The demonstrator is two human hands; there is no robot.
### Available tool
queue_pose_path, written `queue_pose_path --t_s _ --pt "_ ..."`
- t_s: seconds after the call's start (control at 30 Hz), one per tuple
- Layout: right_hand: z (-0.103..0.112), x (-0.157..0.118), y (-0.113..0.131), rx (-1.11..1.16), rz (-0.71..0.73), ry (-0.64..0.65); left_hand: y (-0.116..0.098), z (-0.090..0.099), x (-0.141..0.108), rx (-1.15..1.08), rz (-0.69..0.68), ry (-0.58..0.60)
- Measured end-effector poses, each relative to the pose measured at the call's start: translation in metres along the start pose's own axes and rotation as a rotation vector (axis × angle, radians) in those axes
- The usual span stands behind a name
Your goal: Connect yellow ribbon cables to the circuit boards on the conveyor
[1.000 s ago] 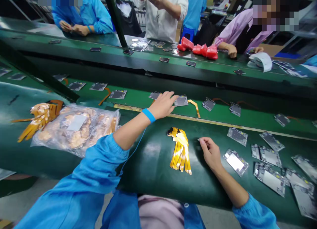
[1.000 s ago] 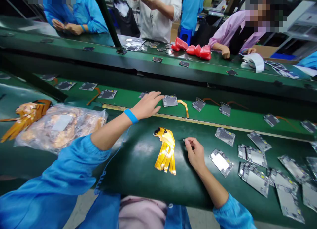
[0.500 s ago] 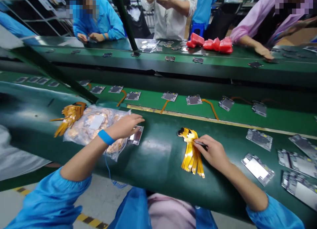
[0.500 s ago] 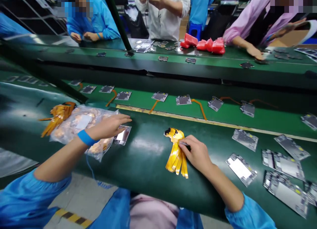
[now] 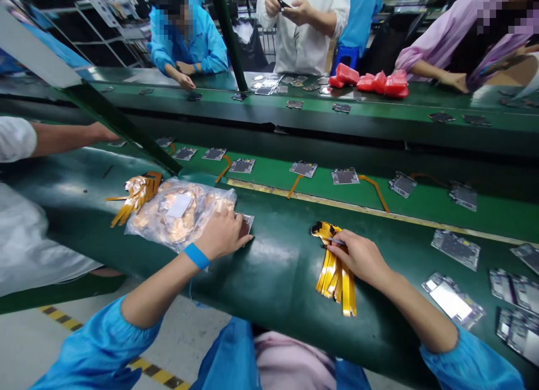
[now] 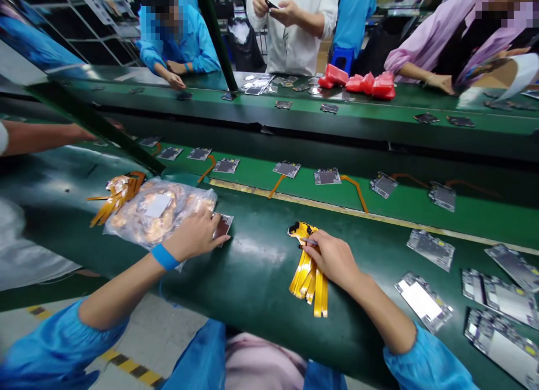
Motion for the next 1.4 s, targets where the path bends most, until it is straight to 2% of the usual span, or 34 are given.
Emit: queue_pose_path --t_s 0.1,0.2,0.33,0.47,0.57,0.67,0.77,0.97,1.1,1.4 --pt "0.003 -0.003 -0.001 0.03 0.027 -0.025 -0.008 -0.005 -0.001 0.039 0.038 -0.021" --pt "0.008 -0.008 -0.003 0.102 0.064 -0.084 -0.016 -0.004 -0.002 -0.016 0.011 -0.064" --pt "0.014 -0.014 -0.01 0.152 0.079 -0.146 -0.034 0.004 -0.007 -0.146 -0.108 -0.081" --pt "0.024 -0.018 -0.014 0.169 0.053 -0.134 -0.066 0.011 -0.016 -0.242 -0.276 -0.083" --pt "0.033 -0.017 -0.005 0.213 0.011 -0.131 -0.09 0.013 -0.021 -0.3 -0.385 -0.082" --pt "0.031 -0.012 0.016 0.287 0.0 -0.066 -0.104 0.014 -0.022 -0.318 -0.428 -0.072" --pt "0.024 -0.005 0.031 0.273 -0.032 -0.002 -0.108 0.014 -0.021 -0.331 -0.444 -0.07" --pt "0.005 0.006 0.033 0.272 -0.097 0.135 -0.112 0.017 -0.02 -0.33 -0.586 -0.131" --pt "-0.01 0.008 0.038 0.314 -0.104 0.202 -0.116 0.017 -0.017 -0.312 -0.601 -0.109" --pt "-0.029 0.019 0.056 0.324 -0.089 0.222 -0.121 0.02 -0.011 -0.296 -0.61 -0.056"
Point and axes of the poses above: each hand's wrist, its own x-axis towards the middle knuckle, its own z-axis out of the back of the hand, y = z × x, the point moved 6 cm from there along x, towards the middle knuckle, and after that the axes turned 4 degrees about -y, right-handed, at the moved point
